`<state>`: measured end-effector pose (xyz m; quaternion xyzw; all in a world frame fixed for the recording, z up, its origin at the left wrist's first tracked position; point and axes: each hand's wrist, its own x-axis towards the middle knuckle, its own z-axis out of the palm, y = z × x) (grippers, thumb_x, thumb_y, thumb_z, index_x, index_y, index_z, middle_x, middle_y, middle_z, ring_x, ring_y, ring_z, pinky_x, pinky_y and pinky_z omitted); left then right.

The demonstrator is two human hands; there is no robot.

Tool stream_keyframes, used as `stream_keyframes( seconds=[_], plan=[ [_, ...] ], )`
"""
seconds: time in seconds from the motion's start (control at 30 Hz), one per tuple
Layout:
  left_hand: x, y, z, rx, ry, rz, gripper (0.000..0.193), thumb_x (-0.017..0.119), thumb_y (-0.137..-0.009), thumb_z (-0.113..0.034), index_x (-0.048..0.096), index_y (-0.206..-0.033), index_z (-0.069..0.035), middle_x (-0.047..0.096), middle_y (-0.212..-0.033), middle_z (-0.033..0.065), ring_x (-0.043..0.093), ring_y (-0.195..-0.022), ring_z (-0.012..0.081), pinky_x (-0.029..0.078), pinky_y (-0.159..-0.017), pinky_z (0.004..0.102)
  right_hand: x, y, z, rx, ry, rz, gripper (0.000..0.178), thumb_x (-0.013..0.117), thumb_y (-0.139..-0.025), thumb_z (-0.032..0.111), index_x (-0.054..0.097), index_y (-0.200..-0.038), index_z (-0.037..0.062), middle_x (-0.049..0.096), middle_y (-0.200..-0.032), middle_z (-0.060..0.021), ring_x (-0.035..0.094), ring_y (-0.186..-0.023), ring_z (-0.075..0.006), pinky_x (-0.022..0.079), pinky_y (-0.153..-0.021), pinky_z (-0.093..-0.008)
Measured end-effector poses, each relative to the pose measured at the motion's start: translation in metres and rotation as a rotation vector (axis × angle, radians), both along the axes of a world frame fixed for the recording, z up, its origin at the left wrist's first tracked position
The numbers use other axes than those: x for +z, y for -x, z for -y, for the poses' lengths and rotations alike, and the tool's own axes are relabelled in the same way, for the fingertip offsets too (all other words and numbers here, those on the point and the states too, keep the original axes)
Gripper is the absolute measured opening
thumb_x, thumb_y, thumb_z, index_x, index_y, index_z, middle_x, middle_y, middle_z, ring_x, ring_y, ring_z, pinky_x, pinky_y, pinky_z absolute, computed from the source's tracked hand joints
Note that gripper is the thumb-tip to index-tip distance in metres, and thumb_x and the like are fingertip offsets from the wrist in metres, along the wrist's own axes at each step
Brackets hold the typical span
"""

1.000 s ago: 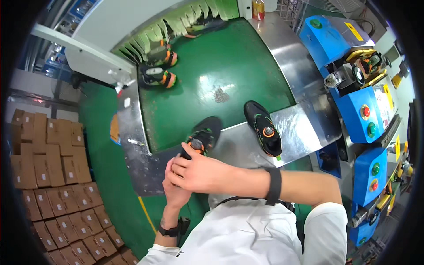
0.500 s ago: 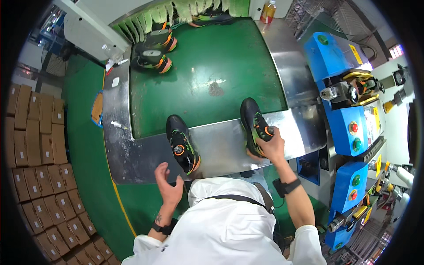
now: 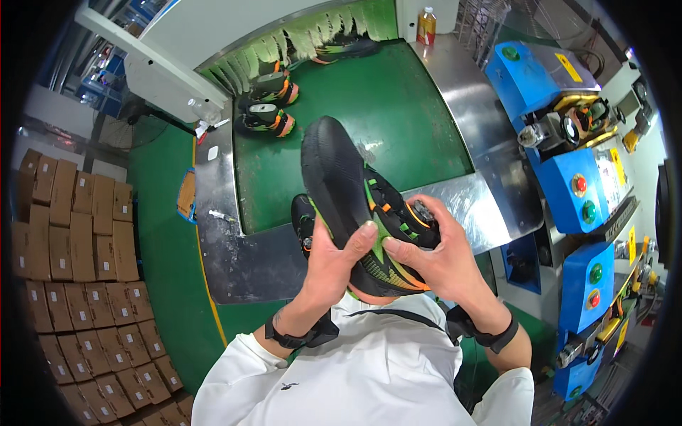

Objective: Operating an industrial machine to press and shape shoe uppers, then inspecting the finished product.

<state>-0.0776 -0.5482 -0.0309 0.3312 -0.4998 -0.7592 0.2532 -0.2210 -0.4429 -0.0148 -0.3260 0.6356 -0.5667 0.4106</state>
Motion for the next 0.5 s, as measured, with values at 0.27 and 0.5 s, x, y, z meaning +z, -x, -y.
stream_keyframes(
  seconds=[0.27, 0.5],
  plan=[
    [-0.009, -0.017, 0.014, -0.043, 0.011, -0.315, 0.054, 0.045, -0.1, -0.038, 0.04, -0.135, 0.002, 0.054, -0.13, 0.0164, 0.059, -0.114, 0.0255, 0.048, -0.099, 0.0405, 0.01, -0.004, -0.017, 0.173, 0.281, 0.444, 0.102, 0.084, -0.069, 0.014, 0.02, -0.148, 0.0015, 0.041, -0.142, -0.0196, 0.045, -0.13, -0.0259, 0.035, -0.108, -0.0394],
    [-0.043, -0.014, -0.017, 0.088, -0.37, -0.442, 0.074, 0.026, -0.098, -0.061, 0.033, -0.145, -0.004, 0.043, -0.144, 0.0161, 0.047, -0.127, 0.0309, 0.038, -0.107, 0.0452, -0.051, -0.05, -0.008, -0.024, 0.601, -0.474, 0.102, 0.086, -0.064, 0.018, 0.026, -0.144, 0.0, 0.035, -0.146, -0.0256, 0.037, -0.134, -0.0449, 0.036, -0.107, -0.049]
  ],
)
